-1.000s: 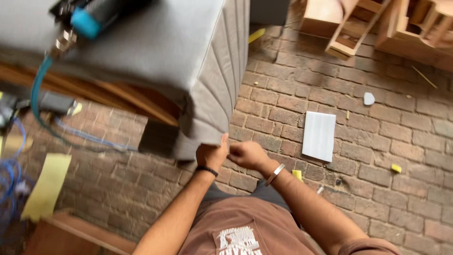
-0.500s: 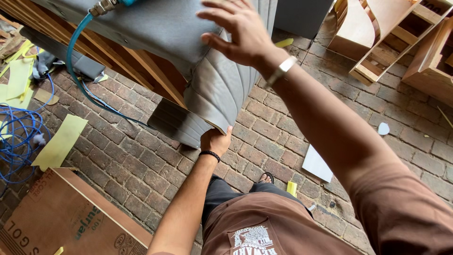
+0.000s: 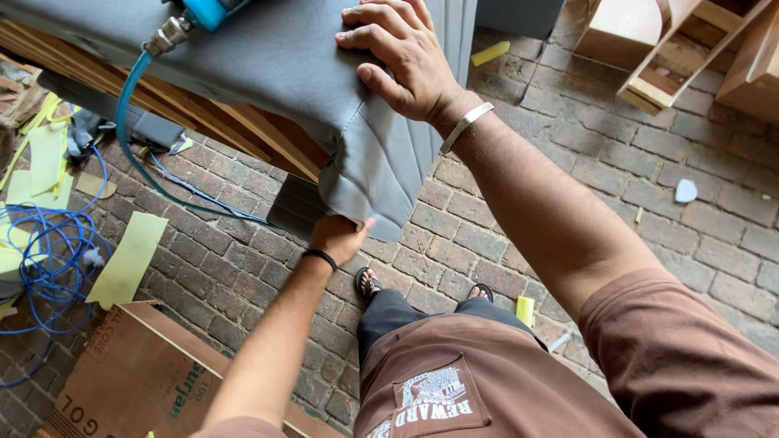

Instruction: The person stretches and secures gray fabric over a wooden bench seat using a pneumatic staple gun. They pull the fabric taut along the edges and corners, then drive staples into the underside of the frame to hold the fabric in place.

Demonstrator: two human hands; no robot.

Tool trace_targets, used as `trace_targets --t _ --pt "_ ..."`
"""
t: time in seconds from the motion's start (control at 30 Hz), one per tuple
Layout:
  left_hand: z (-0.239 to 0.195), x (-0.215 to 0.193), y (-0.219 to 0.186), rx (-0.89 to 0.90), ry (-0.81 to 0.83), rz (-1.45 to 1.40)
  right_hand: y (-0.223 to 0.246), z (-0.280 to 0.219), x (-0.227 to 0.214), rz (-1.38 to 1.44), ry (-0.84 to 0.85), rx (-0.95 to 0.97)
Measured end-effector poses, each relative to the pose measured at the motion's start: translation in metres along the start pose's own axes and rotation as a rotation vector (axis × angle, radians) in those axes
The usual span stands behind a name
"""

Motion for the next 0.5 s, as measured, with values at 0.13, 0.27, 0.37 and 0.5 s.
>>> trace_targets --t 0.13,0.27,0.37,0.5 --pt "0.031 -0.016 0.040 0.032 0.031 0.124 -0.002 -0.003 0.003 0.008 -0.016 0.038" --pt "0.064 -0.033 0.045 0.213 -0.190 0.051 0.001 -0.003 0.003 -0.014 -0.032 0.040" --pt "0.080 -0.049 0.044 0.409 -0.481 0.187 0.004 -0.004 0.007 -0.028 -0.051 0.118" --pt "0.113 -0.030 0.045 0.374 -0.125 0.060 0.025 -0.013 0.012 0.010 -0.158 0.281"
Point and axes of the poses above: each hand's wrist, its own z-axis towards the middle knuckle, its own x-axis out of the palm, y = z × x, the point moved 4 cm from there along z, towards the middle knuckle, and after that the axes turned 12 degrees about z, right-handed, at the moved point
